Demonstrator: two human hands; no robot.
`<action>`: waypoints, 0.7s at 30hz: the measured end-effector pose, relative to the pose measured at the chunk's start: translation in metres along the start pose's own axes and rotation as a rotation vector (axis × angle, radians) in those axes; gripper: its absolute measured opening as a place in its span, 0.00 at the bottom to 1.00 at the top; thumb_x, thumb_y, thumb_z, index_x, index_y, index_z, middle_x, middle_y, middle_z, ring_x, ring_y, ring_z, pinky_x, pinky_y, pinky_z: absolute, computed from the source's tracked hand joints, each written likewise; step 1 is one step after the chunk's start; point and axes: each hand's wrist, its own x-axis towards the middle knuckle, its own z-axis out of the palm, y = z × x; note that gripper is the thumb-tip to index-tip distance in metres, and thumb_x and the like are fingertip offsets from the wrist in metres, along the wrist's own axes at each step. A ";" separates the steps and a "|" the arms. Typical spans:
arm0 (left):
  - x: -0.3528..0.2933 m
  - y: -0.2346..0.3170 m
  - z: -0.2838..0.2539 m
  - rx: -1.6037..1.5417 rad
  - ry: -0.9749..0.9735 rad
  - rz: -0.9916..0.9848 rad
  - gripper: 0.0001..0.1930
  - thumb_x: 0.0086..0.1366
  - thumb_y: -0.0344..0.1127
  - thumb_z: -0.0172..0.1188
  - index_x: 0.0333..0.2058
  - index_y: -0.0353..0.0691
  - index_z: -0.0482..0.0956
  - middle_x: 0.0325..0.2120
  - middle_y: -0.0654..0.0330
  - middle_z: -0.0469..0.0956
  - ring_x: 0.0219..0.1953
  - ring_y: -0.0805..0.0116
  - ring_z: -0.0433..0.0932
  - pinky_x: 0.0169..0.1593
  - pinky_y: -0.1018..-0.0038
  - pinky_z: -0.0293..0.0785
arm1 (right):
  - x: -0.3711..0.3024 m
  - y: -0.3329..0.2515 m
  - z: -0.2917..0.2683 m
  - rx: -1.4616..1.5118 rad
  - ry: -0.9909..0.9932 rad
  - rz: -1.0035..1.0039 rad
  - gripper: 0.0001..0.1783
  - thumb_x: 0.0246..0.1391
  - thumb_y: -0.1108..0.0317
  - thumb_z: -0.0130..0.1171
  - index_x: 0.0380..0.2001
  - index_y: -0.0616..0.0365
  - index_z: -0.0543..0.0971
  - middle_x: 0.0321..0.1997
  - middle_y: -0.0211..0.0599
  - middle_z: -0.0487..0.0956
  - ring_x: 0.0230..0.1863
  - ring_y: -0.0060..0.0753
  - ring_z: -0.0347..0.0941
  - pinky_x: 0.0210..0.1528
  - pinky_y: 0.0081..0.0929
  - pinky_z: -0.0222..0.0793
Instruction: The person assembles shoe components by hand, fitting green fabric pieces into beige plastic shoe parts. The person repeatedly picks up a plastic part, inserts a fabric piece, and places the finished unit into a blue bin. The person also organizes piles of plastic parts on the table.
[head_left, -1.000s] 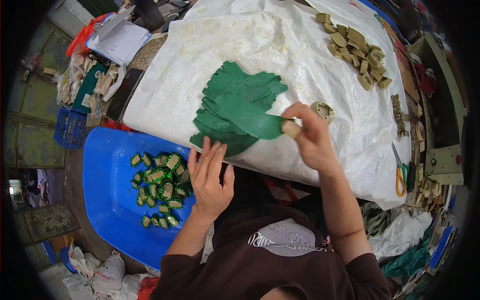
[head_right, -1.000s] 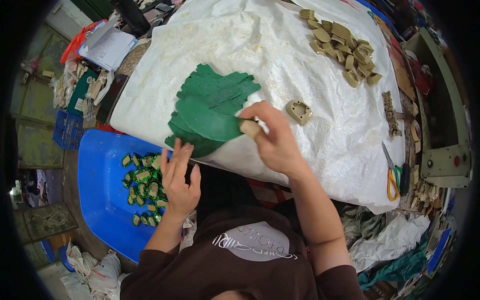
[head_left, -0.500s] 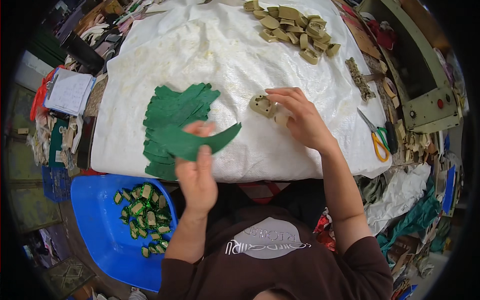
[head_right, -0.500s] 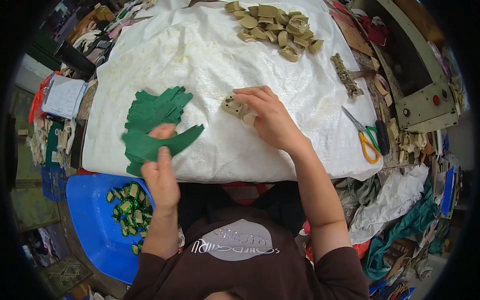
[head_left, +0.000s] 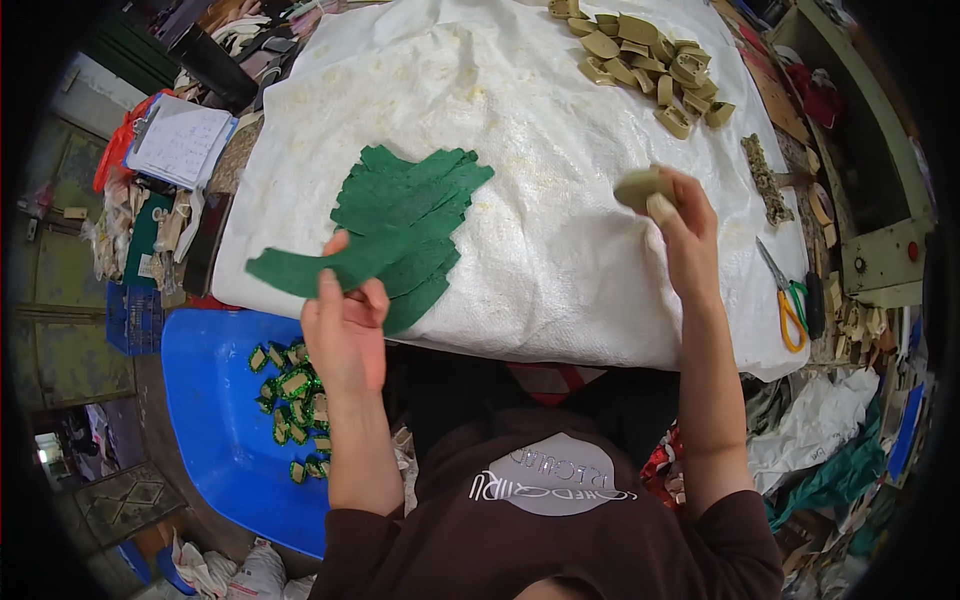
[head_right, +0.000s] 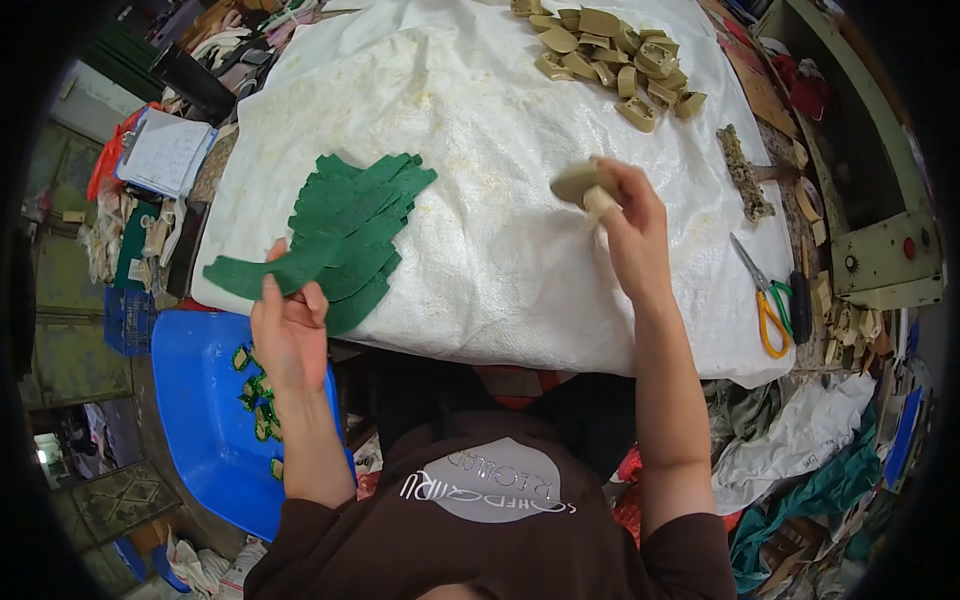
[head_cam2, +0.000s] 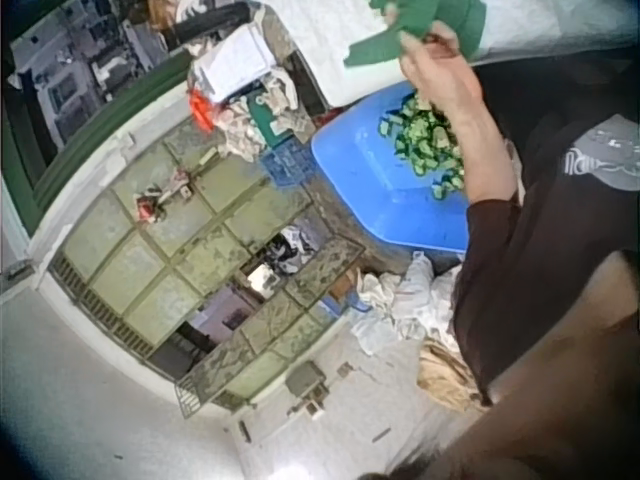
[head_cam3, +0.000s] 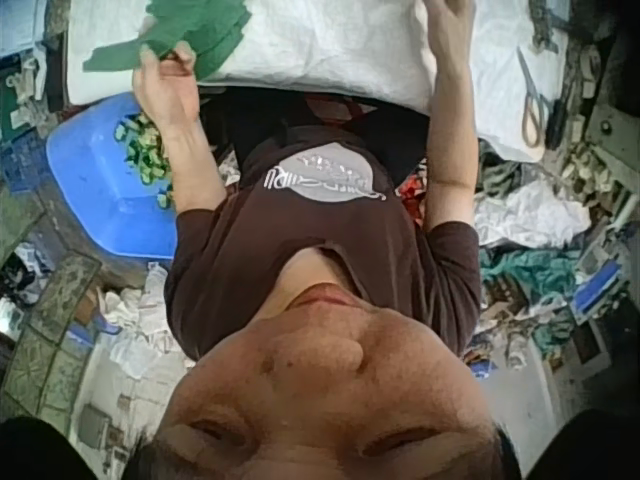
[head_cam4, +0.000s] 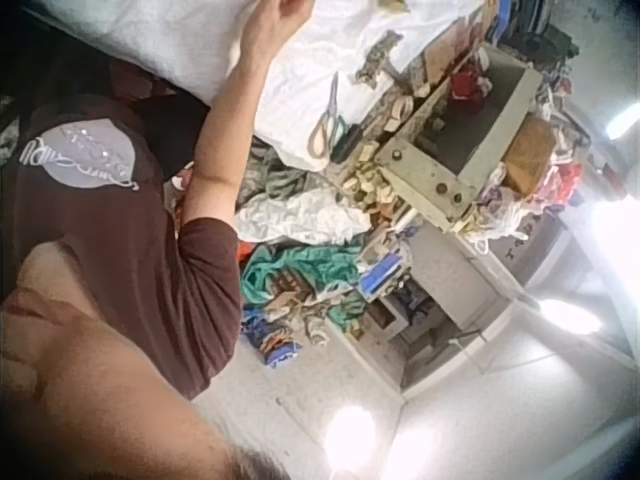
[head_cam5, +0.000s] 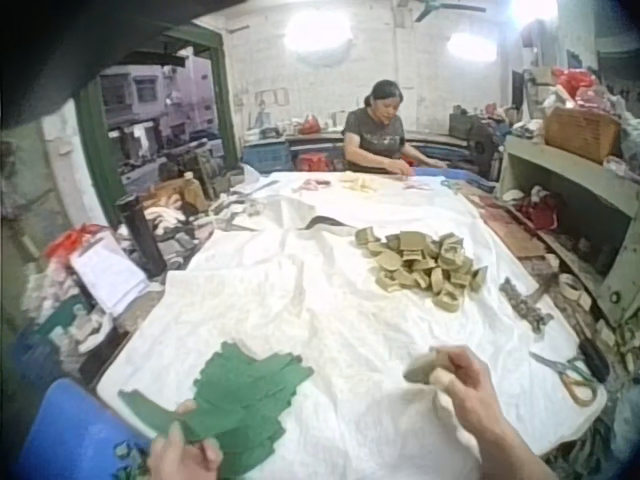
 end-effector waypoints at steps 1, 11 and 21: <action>-0.003 0.001 0.035 0.075 0.267 -0.053 0.19 0.70 0.34 0.42 0.58 0.34 0.62 0.20 0.61 0.72 0.21 0.75 0.67 0.25 0.81 0.62 | -0.009 -0.004 -0.006 -0.173 -0.081 -0.076 0.16 0.48 0.77 0.53 0.43 0.61 0.76 0.39 0.40 0.74 0.39 0.33 0.72 0.44 0.28 0.68; -0.025 -0.053 0.098 -0.195 -0.180 -0.314 0.24 0.72 0.42 0.31 0.58 0.29 0.59 0.40 0.47 0.76 0.38 0.59 0.78 0.35 0.71 0.75 | -0.068 -0.016 -0.008 -0.692 -0.209 -0.278 0.25 0.41 0.87 0.52 0.46 0.58 0.75 0.40 0.44 0.72 0.41 0.41 0.69 0.43 0.31 0.68; -0.041 -0.063 0.127 -0.185 -0.278 -0.269 0.20 0.72 0.34 0.36 0.54 0.23 0.63 0.53 0.47 0.68 0.54 0.65 0.69 0.58 0.69 0.64 | -0.091 -0.040 0.035 -0.116 -0.058 -0.639 0.23 0.45 0.86 0.53 0.47 0.59 0.70 0.44 0.50 0.73 0.41 0.43 0.73 0.40 0.32 0.71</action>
